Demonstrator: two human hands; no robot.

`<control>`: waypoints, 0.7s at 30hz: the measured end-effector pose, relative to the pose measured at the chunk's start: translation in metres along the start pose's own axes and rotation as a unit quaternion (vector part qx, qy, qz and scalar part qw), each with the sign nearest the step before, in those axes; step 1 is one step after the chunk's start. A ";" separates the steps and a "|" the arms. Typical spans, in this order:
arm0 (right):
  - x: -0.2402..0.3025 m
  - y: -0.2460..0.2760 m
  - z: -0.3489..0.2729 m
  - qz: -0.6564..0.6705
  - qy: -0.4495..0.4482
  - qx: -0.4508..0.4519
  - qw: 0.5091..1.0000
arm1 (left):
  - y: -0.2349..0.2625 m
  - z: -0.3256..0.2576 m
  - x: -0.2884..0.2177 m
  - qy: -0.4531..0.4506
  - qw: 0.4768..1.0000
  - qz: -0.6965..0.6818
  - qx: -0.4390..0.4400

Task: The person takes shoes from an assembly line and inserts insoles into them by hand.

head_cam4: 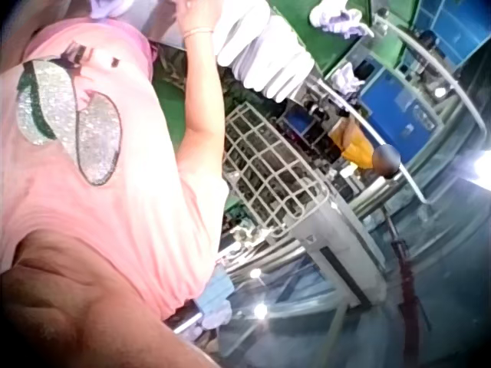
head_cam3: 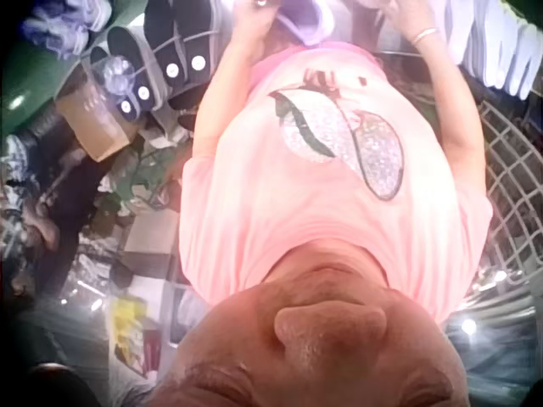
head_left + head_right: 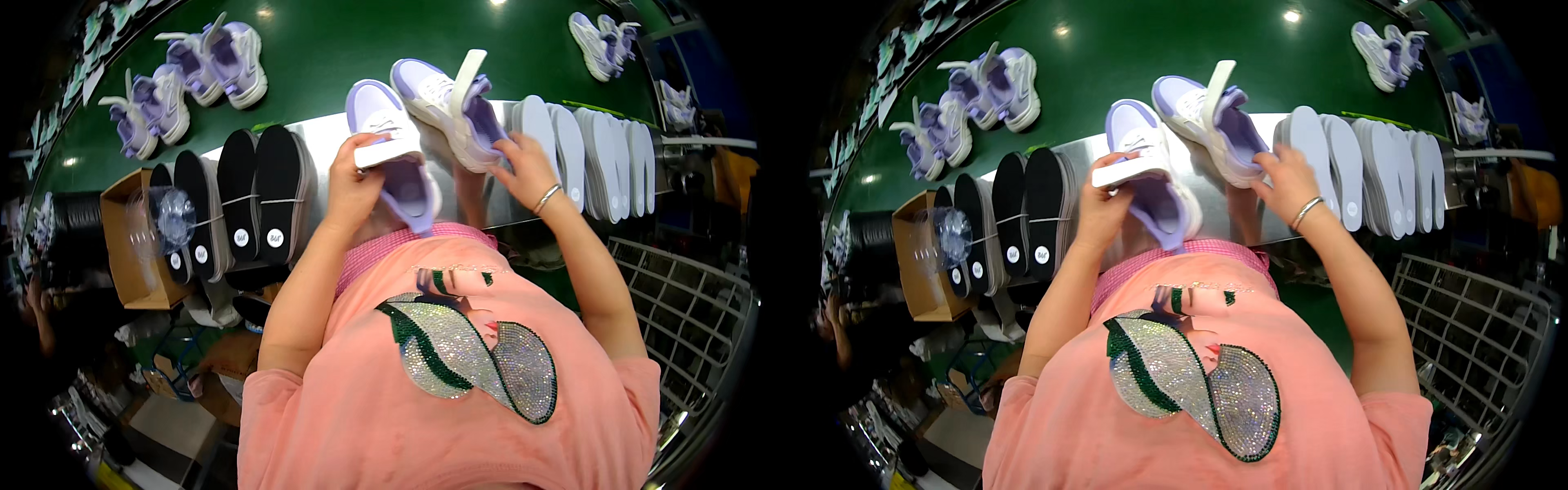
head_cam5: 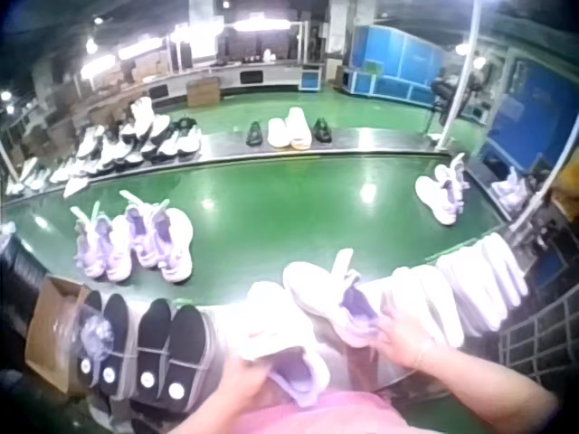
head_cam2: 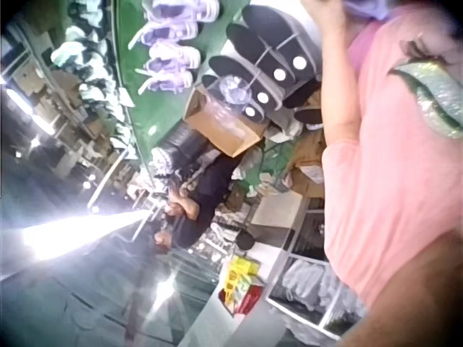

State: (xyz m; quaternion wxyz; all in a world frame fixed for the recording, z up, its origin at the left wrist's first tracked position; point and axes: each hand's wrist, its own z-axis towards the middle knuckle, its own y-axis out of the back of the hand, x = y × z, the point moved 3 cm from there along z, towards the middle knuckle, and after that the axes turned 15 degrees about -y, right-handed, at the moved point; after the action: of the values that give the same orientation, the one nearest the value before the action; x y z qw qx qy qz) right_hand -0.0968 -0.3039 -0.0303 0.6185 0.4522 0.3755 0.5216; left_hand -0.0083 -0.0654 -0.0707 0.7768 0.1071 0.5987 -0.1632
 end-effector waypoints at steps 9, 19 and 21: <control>-0.018 0.014 -0.009 0.242 -0.195 0.266 0.913 | 0.009 0.027 -0.055 -0.181 0.905 0.385 -0.008; -0.146 -0.024 -0.044 -0.063 -0.482 0.232 0.842 | -0.094 0.061 -0.019 -0.169 0.938 0.285 0.096; -0.143 -0.015 -0.043 -0.069 -0.484 0.199 0.849 | -0.097 0.066 -0.007 -0.081 0.944 0.258 0.188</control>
State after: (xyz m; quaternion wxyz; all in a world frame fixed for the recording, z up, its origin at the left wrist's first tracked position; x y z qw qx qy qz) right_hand -0.1576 -0.4382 -0.0589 0.6531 0.7337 0.1546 0.1065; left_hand 0.0125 -0.1777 -0.0441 0.8039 0.3882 0.4443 -0.0749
